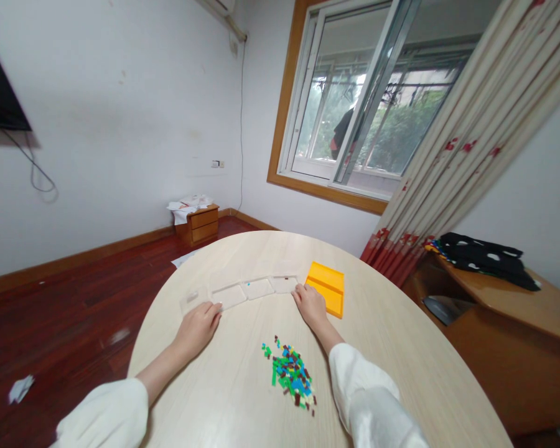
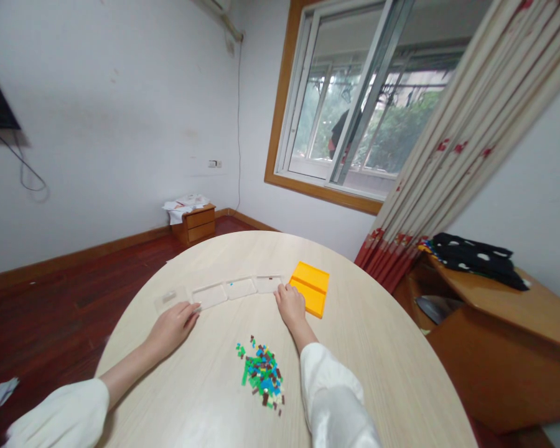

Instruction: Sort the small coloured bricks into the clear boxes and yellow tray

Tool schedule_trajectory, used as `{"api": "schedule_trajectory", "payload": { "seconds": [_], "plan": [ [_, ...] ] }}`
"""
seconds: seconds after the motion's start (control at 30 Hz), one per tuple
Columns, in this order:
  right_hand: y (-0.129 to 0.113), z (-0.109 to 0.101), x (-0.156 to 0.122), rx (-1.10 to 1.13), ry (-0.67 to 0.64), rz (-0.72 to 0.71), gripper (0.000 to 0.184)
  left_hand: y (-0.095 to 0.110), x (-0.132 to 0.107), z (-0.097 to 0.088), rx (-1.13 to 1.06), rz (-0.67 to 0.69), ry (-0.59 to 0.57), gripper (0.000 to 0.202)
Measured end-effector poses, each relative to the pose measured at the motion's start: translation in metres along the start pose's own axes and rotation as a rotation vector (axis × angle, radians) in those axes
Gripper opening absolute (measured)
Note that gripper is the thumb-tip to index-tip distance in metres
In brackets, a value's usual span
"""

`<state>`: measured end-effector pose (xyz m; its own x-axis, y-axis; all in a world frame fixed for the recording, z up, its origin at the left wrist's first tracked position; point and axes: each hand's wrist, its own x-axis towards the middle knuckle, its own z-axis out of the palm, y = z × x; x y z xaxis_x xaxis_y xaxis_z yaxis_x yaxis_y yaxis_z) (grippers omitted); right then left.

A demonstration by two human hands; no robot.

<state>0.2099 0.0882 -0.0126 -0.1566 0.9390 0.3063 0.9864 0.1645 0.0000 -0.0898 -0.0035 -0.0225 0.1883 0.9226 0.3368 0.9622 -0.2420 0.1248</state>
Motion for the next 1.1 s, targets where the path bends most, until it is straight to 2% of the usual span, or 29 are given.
{"api": "schedule_trajectory", "payload": {
  "seconds": [0.1, 0.33, 0.43, 0.57, 0.73, 0.93, 1.1],
  "plan": [
    [0.0, 0.001, 0.0, 0.031, -0.002, -0.011, 0.024, 0.0, 0.0, 0.0, -0.013, 0.006, 0.006, 0.027],
    [0.004, -0.001, -0.008, 0.124, 0.011, 0.036, 0.039, 0.001, 0.0, -0.002, -0.029, -0.012, 0.004, 0.026],
    [0.004, -0.003, -0.015, 0.138, -0.016, -0.004, 0.039, 0.002, 0.0, -0.003, -0.053, -0.002, -0.006, 0.026],
    [-0.003, -0.005, -0.018, 0.146, -0.074, -0.071, 0.041, 0.004, 0.0, -0.004, -0.069, -0.001, -0.019, 0.027],
    [-0.016, -0.005, -0.013, 0.177, -0.112, -0.072, 0.049, 0.011, 0.002, -0.007, -0.014, -0.041, -0.088, 0.028],
    [-0.03, -0.004, -0.013, 0.197, -0.122, -0.095, 0.05, 0.013, 0.001, -0.007, 0.016, -0.054, -0.115, 0.028],
    [-0.033, -0.001, -0.013, 0.223, -0.095, -0.086, 0.046, 0.014, 0.001, -0.008, 0.011, -0.056, -0.117, 0.028]
  ]
}}
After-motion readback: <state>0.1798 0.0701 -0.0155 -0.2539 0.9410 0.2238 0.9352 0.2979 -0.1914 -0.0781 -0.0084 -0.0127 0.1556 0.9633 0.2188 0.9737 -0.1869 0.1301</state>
